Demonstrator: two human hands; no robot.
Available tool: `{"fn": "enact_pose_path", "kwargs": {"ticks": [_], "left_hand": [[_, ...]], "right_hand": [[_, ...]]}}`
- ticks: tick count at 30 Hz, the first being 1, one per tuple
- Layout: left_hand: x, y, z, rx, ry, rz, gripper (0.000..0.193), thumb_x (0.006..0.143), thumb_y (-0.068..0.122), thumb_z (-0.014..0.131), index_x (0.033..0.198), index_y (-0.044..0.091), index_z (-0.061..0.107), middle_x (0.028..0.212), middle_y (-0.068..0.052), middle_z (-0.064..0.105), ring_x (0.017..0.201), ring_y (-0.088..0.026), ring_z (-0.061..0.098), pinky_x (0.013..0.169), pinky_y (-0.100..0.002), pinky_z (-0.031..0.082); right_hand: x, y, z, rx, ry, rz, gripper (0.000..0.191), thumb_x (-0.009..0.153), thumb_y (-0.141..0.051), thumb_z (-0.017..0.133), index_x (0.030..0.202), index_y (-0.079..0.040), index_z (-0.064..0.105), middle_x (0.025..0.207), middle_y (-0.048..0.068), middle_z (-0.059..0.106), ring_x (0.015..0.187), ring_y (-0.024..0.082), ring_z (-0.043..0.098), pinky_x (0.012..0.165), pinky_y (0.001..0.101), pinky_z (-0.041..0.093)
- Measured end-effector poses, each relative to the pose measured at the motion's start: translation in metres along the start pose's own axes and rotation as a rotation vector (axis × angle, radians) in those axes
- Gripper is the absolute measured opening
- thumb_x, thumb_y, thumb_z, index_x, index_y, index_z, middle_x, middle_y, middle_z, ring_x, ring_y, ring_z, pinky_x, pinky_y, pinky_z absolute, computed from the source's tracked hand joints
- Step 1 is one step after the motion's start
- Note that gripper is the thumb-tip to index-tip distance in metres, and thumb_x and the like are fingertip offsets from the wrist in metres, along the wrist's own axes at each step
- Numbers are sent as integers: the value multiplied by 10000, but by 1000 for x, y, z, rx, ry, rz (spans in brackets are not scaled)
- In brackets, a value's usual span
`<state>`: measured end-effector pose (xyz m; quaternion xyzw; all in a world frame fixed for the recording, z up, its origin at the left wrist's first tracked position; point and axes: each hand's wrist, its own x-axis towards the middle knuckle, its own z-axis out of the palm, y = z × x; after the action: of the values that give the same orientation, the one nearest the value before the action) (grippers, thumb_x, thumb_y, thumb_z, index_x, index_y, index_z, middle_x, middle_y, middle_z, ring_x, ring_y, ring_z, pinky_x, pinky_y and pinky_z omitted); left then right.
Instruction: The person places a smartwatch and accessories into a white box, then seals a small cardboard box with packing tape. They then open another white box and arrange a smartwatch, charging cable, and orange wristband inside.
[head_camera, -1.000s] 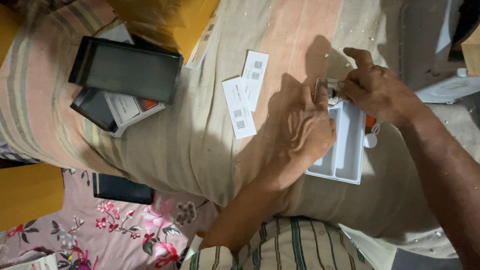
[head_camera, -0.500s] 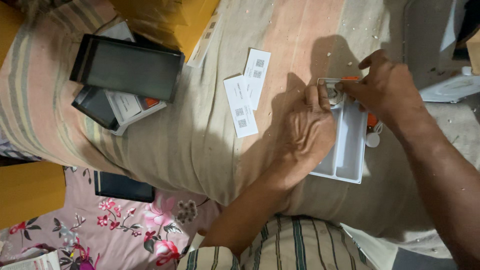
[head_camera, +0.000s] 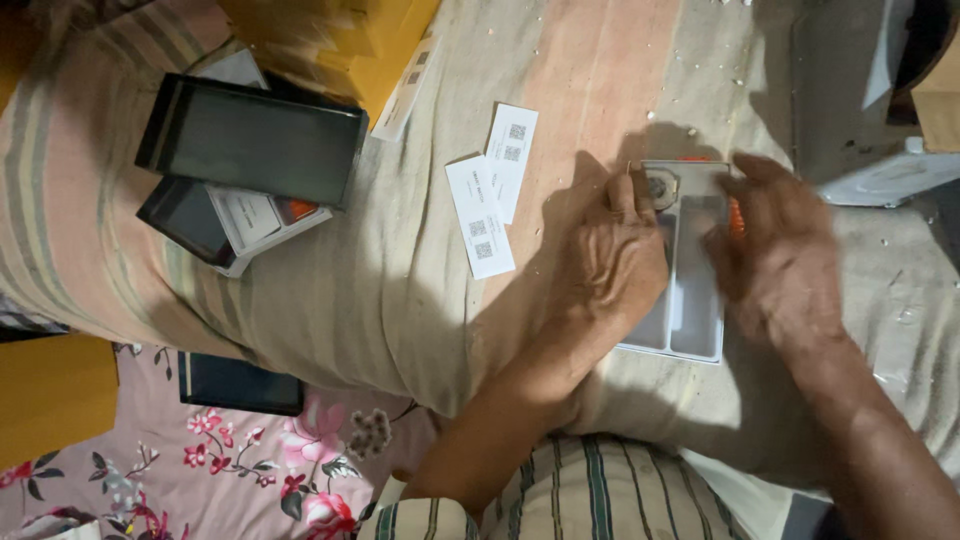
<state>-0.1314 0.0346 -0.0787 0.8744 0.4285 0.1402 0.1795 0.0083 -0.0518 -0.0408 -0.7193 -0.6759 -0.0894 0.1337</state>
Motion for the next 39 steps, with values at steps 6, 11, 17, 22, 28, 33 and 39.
{"fn": "enact_pose_path", "kwargs": {"ticks": [6,11,17,22,28,33,39], "left_hand": [[-1,0,1,116,-11,79,778,880,239,535,1499,-159,282,1523,-316,394,1171,-368,627,934,-359,548],[2,-1,1,100,-62,57,770,908,226,537,1514,-159,258,1542,-347,346,1200,-367,614,846,-329,569],[1,-3,-8,116,248,127,799,810,458,662,1321,-136,503,1315,-306,551,1021,-380,662,820,-423,573],[14,15,-12,-89,103,-81,734,909,559,654,1262,-81,594,1220,-241,599,905,-346,681,710,-452,551],[25,25,-4,7,75,-152,653,846,470,713,1258,-9,546,1201,-219,602,910,-345,705,709,-456,566],[35,30,1,39,-17,-222,599,838,438,734,1239,42,532,1206,-191,601,970,-356,702,737,-472,575],[32,39,-7,-14,-59,-278,609,850,438,719,1260,31,526,1243,-208,579,970,-346,701,778,-461,574]], "right_hand": [[-1,-3,20,177,-214,-123,842,1023,-630,293,1571,7,352,1643,206,305,1547,337,211,1255,501,139],[3,-6,21,133,-229,-58,912,992,-714,223,1565,-16,350,1663,172,289,1559,307,203,1250,503,131],[-26,-3,14,968,191,307,568,1110,-375,482,1506,33,484,1437,236,508,1344,277,429,1134,386,339],[-40,15,29,1085,525,452,272,1165,-120,588,1345,82,611,1261,103,689,1170,134,632,1104,279,499],[-41,17,40,1009,434,524,231,1060,-73,630,1260,36,662,1140,89,673,982,115,600,892,254,506],[-39,10,32,982,468,462,187,1045,-86,684,1186,36,666,1140,110,660,1011,151,617,902,274,506],[-37,9,20,805,471,357,111,1017,-64,698,1099,10,701,1151,142,708,1046,243,615,914,358,504]]}}
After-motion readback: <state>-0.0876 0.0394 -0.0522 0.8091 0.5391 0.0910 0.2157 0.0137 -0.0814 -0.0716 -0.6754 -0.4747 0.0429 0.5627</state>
